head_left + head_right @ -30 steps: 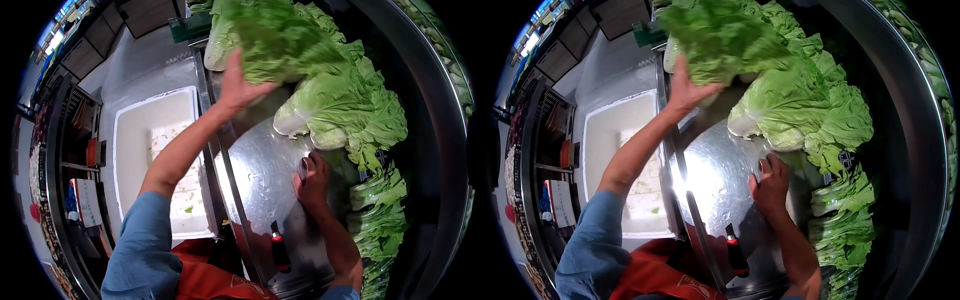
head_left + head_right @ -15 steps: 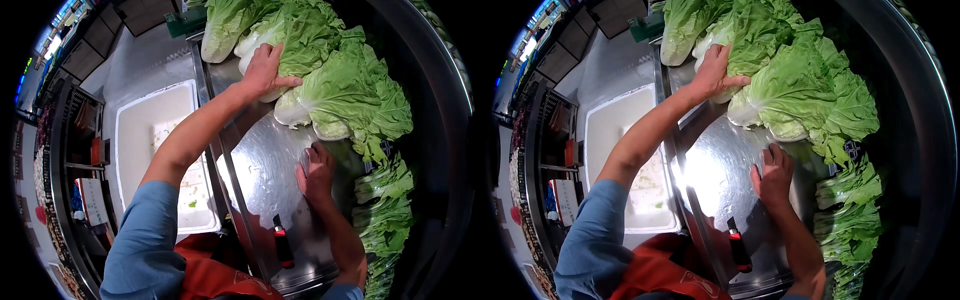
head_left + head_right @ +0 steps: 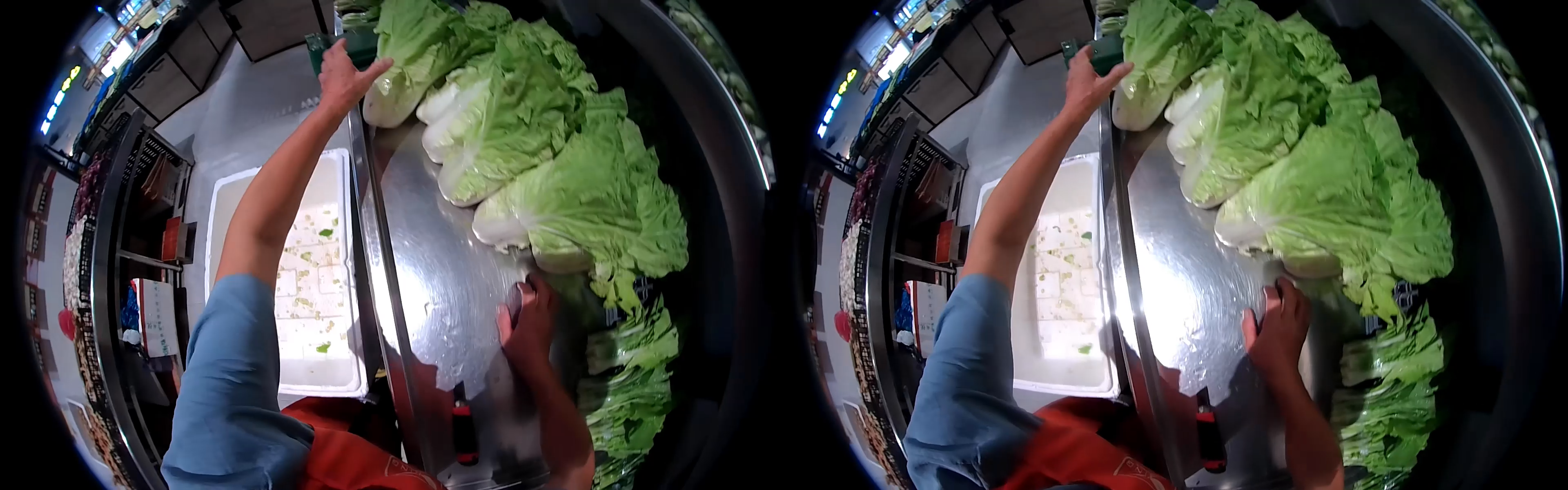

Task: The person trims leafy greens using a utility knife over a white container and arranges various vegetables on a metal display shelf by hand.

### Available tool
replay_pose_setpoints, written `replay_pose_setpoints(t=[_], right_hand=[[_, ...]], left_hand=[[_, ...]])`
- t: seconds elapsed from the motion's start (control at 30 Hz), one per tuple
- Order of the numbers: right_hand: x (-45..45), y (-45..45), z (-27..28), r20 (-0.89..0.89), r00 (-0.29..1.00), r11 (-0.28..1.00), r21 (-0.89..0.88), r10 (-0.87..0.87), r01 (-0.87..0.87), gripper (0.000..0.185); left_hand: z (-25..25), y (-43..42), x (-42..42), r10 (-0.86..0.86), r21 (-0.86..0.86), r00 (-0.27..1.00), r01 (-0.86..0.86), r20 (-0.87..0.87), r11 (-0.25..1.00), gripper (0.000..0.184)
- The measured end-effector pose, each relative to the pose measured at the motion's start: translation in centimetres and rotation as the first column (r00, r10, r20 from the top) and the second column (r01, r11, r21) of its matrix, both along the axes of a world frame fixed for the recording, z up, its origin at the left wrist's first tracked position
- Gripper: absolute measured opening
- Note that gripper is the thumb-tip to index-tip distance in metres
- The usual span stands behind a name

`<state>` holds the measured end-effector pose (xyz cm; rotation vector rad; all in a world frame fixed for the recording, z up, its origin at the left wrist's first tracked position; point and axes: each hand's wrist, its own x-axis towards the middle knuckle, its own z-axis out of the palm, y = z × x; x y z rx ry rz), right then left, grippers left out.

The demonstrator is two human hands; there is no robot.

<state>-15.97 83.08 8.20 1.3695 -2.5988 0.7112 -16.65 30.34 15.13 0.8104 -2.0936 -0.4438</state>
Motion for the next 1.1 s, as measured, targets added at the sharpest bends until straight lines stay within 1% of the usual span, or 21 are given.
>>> replay_pose_setpoints(t=[0.1,0.13,0.2,0.23,0.27,0.33,0.43,0.53,0.63,0.67,0.73,0.77,0.87,0.9,1.0,1.1], right_hand=[[-0.2,-0.1,-0.1,-0.037,0.999,0.999,0.045,-0.006,0.007,0.056],[-0.2,-0.1,0.0,-0.043,0.999,0.997,0.073,-0.016,0.020,0.055],[-0.2,-0.2,0.0,-0.027,0.999,0.996,0.079,-0.028,0.030,0.054],[-0.1,-0.2,0.0,-0.024,0.999,0.996,0.079,-0.033,0.035,0.054],[0.0,-0.2,0.1,-0.020,0.999,0.996,0.076,-0.038,0.039,0.053],[0.0,-0.3,0.2,-0.011,0.999,0.996,0.080,-0.044,0.044,0.054],[0.0,-0.4,0.2,-0.004,0.999,0.995,0.085,-0.043,0.043,0.054],[-0.1,-0.4,0.3,0.001,0.999,0.995,0.088,-0.042,0.041,0.054],[-0.1,-0.4,0.4,-0.010,0.999,0.996,0.086,-0.033,0.033,0.053],[0.0,-0.3,0.4,-0.014,0.999,0.996,0.084,-0.031,0.032,0.053],[-0.1,-0.2,0.3,-0.016,0.999,0.996,0.082,-0.031,0.032,0.053],[-0.1,-0.2,0.2,-0.016,0.999,0.996,0.079,-0.029,0.030,0.053],[-0.1,-0.3,0.2,0.005,0.999,0.995,0.090,-0.034,0.033,0.053],[-0.2,-0.4,0.3,0.000,1.000,0.996,0.087,-0.031,0.031,0.053],[0.1,-0.4,0.5,0.000,0.999,0.997,0.076,-0.034,0.034,0.052],[-0.1,-0.4,0.4,0.037,0.998,0.996,0.076,-0.057,0.054,0.052]], left_hand=[[-0.4,-2.1,-2.7,-0.041,0.092,0.981,0.023,0.188,0.995,0.128],[-0.7,-2.6,-3.7,-0.175,0.167,0.976,0.153,0.125,0.974,0.129],[-2.2,-3.6,-6.1,-0.425,0.295,0.905,0.413,-0.024,0.862,0.133],[-3.2,-3.7,-7.6,-0.522,0.188,0.842,0.540,-0.136,0.821,0.135],[-4.4,-3.9,-8.3,-0.496,0.202,0.852,0.522,-0.168,0.828,0.134],[-2.5,-0.7,-6.8,-0.440,0.232,0.869,0.487,-0.226,0.842,0.132],[-1.9,-0.4,-6.1,-0.309,0.361,0.944,0.330,-0.117,0.873,0.125],[-2.0,0.3,-5.4,-0.291,0.332,0.933,0.348,-0.211,0.877,0.117],[-1.8,0.0,-4.7,-0.356,0.267,0.861,0.462,-0.363,0.846,0.113],[-1.6,-0.2,-4.5,-0.418,0.294,0.816,0.546,-0.399,0.785,0.111],[0.4,-0.5,-3.8,-0.519,0.334,0.711,0.691,-0.475,0.641,0.107],[1.9,-0.7,-3.4,-0.634,0.367,0.638,0.770,-0.437,0.522,0.095],[4.7,0.4,-2.8,-0.713,0.411,0.585,0.801,-0.386,0.435,0.099],[4.8,0.1,-3.1,-0.752,0.434,0.581,0.791,-0.312,0.431,0.104],[3.9,0.5,-4.7,-0.807,0.513,0.583,0.724,-0.098,0.461,0.106],[2.7,0.9,-4.6,-0.781,0.498,0.623,0.688,-0.032,0.528,0.110]])
